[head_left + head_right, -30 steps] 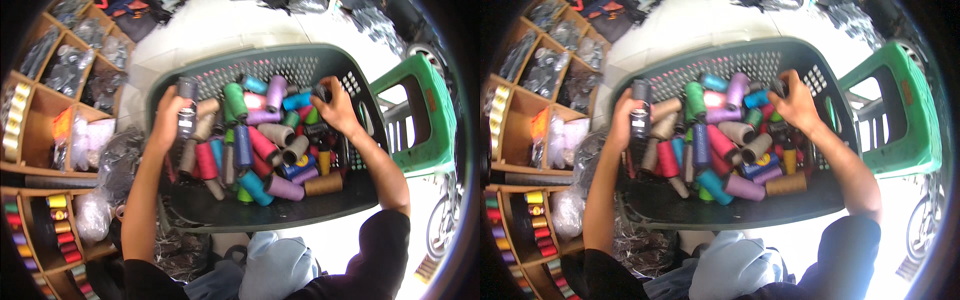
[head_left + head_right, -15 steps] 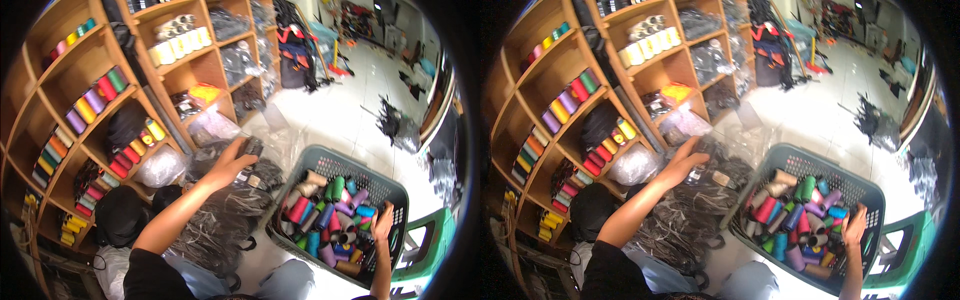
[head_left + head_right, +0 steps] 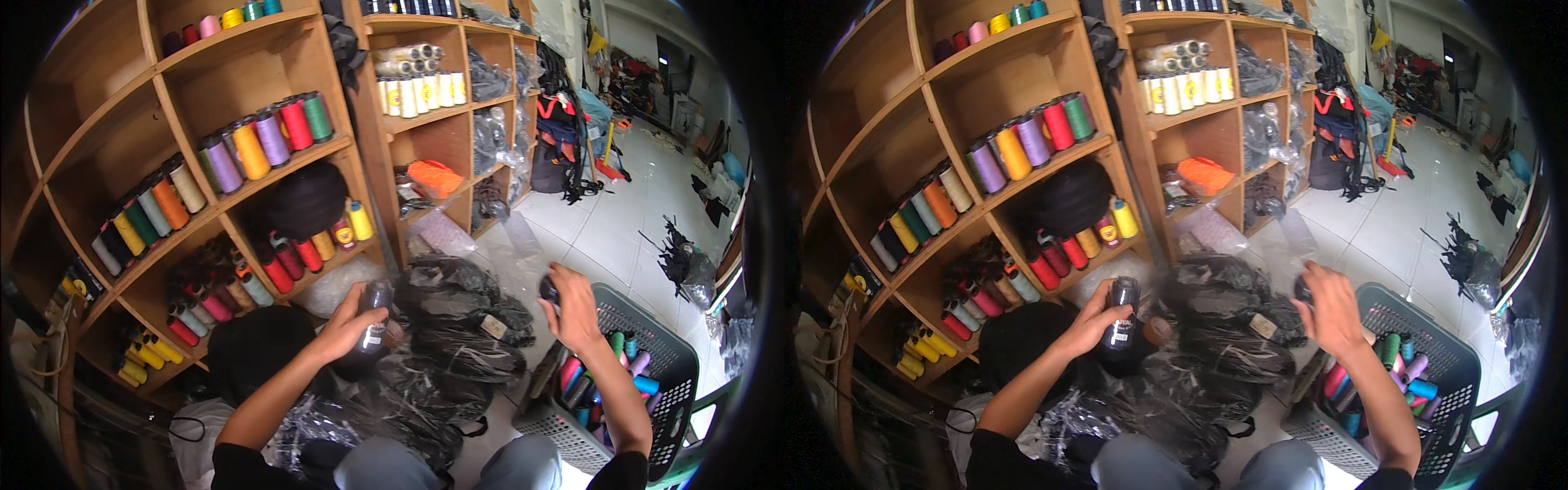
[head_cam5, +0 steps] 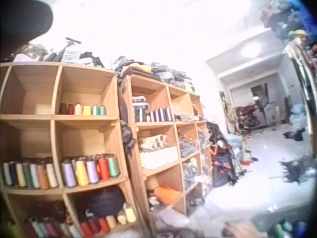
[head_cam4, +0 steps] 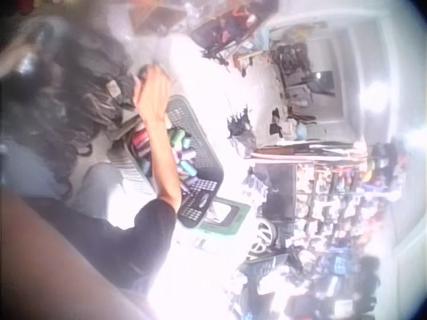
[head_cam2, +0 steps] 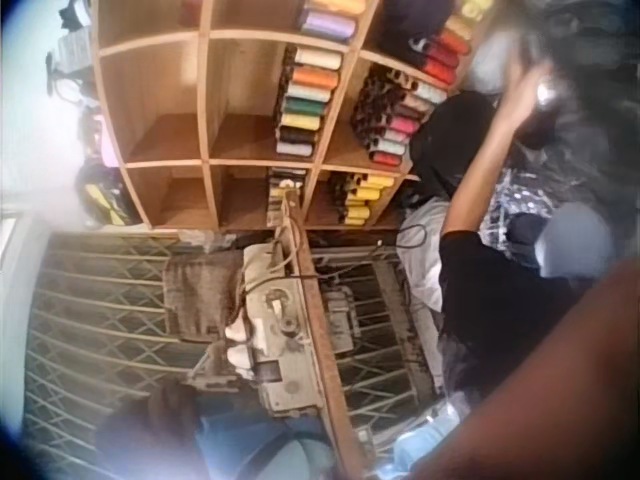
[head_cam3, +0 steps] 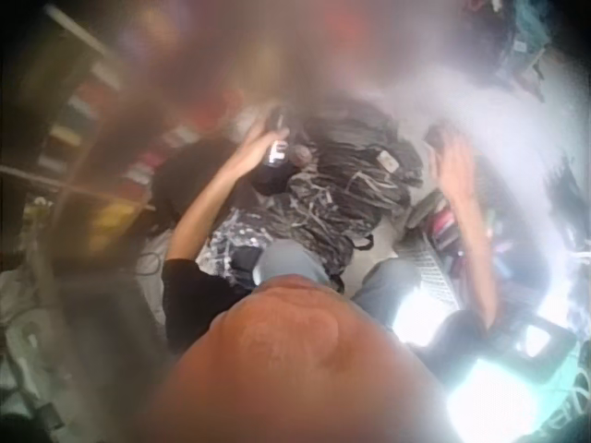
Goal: The person sits on the floor and sorts colorful thread spools from a green basket, placing them onto wooden shelves by color. The person repeatedly picks up spools, arranges them, and returns them to the shelf.
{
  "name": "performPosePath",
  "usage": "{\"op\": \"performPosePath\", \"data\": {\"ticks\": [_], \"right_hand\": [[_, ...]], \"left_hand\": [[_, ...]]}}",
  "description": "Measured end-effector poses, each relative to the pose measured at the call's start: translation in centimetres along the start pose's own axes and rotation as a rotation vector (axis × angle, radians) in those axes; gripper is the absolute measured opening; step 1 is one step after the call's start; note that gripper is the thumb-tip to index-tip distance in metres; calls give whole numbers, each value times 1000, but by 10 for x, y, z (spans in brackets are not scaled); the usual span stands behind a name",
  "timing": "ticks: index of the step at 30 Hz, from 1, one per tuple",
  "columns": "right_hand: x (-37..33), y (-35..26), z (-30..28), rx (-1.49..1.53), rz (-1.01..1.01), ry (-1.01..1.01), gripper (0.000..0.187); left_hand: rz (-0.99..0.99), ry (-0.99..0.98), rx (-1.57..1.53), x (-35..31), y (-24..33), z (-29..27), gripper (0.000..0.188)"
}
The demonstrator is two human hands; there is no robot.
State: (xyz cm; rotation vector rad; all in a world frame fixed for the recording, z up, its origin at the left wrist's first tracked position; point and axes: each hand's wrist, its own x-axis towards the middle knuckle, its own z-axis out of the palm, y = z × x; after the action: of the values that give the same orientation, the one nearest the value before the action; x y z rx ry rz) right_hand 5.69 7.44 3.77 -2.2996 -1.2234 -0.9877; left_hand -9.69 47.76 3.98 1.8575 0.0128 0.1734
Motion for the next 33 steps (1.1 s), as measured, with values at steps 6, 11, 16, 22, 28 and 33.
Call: {"op": "performPosePath", "data": {"ticks": [6, 11, 16, 22, 28, 33], "right_hand": [[102, -70, 64, -44, -335, -112, 59], [115, -81, 103, 15, -424, -91, 44], [172, -77, 152, 46, -607, -49, 44], [322, -116, 143, 133, -828, 170, 55], [406, -156, 123, 428, -693, 246, 45], [440, -164, 116, 482, -809, 315, 43]], "left_hand": [[-30, 60, -45, -34, -12, -58, 59], [48, 156, -8, -34, -23, -86, 65], [396, 175, 507, -1, 30, -116, 70], [1002, 714, 1007, 84, 228, -211, 73], [1135, 1147, 1389, 157, 360, -325, 60], [904, 1358, 1378, 195, 355, -352, 58]]}}
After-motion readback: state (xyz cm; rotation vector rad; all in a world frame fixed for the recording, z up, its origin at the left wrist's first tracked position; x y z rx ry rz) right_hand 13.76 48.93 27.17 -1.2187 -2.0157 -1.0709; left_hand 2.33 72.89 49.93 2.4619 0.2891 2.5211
